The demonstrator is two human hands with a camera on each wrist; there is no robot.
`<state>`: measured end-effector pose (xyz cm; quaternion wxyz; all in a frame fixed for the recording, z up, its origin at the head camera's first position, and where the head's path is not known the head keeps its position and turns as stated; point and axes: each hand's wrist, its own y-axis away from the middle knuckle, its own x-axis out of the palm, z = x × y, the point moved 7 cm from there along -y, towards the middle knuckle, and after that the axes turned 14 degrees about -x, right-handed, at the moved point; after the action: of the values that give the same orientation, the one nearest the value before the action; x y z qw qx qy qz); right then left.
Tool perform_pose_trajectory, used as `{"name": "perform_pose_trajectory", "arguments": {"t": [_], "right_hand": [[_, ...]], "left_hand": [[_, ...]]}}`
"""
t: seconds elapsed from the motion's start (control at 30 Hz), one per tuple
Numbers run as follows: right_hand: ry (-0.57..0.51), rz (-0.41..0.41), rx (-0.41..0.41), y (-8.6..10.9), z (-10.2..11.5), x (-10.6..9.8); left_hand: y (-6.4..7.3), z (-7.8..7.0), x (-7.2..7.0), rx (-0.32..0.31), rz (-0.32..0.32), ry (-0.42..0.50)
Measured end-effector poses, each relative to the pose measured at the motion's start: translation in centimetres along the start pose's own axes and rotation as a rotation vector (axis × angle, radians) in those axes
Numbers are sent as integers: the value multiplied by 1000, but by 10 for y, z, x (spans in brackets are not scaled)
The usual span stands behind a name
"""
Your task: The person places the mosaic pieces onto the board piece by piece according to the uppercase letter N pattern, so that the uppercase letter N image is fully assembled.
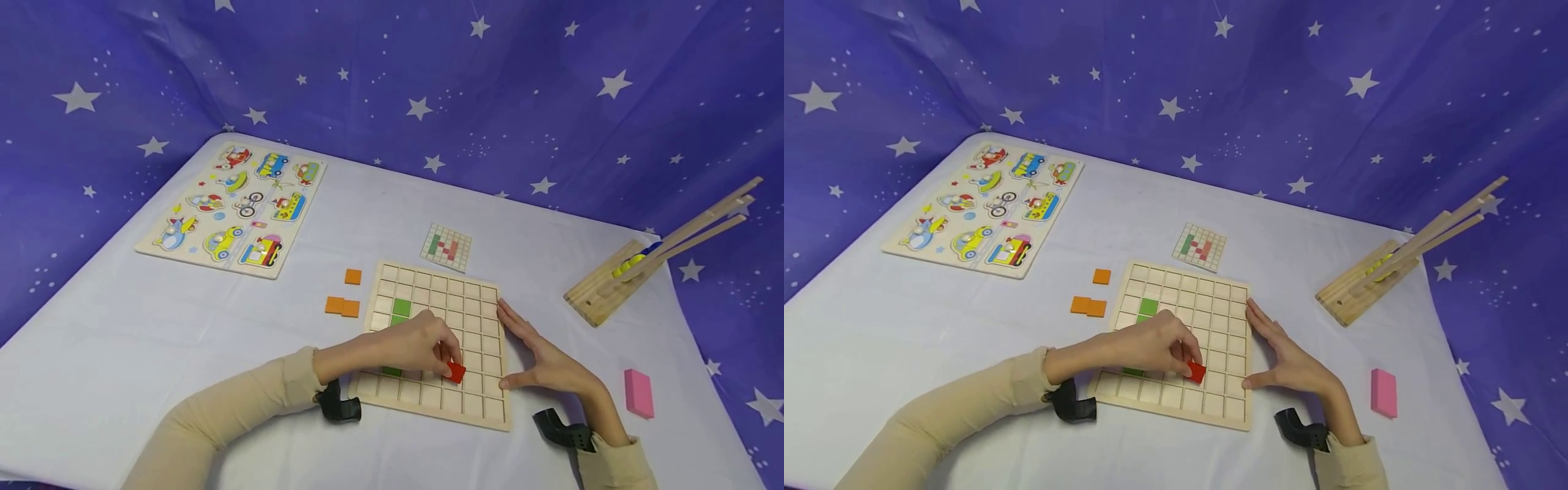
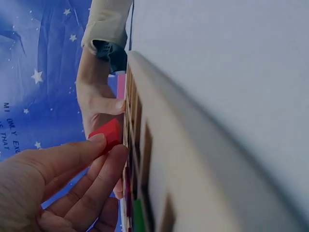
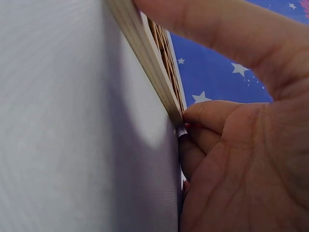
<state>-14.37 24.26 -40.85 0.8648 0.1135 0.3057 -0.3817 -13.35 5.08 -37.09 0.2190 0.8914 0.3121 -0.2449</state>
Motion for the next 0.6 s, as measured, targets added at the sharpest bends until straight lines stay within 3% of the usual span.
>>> {"name": "perform_pose_trajectory", "arguments": {"t": [0.23,0.53,0.6], "right_hand": [[1,1,5,-1,0,1],[-3,0,-4,0,1,0],[-1,0,-5,1,1,0]], "left_hand": [[-3,1,4,7,-30,-71],[-1,-3,8,108,-125,-351],[-1,-4,9,121,-126,-363]]}}
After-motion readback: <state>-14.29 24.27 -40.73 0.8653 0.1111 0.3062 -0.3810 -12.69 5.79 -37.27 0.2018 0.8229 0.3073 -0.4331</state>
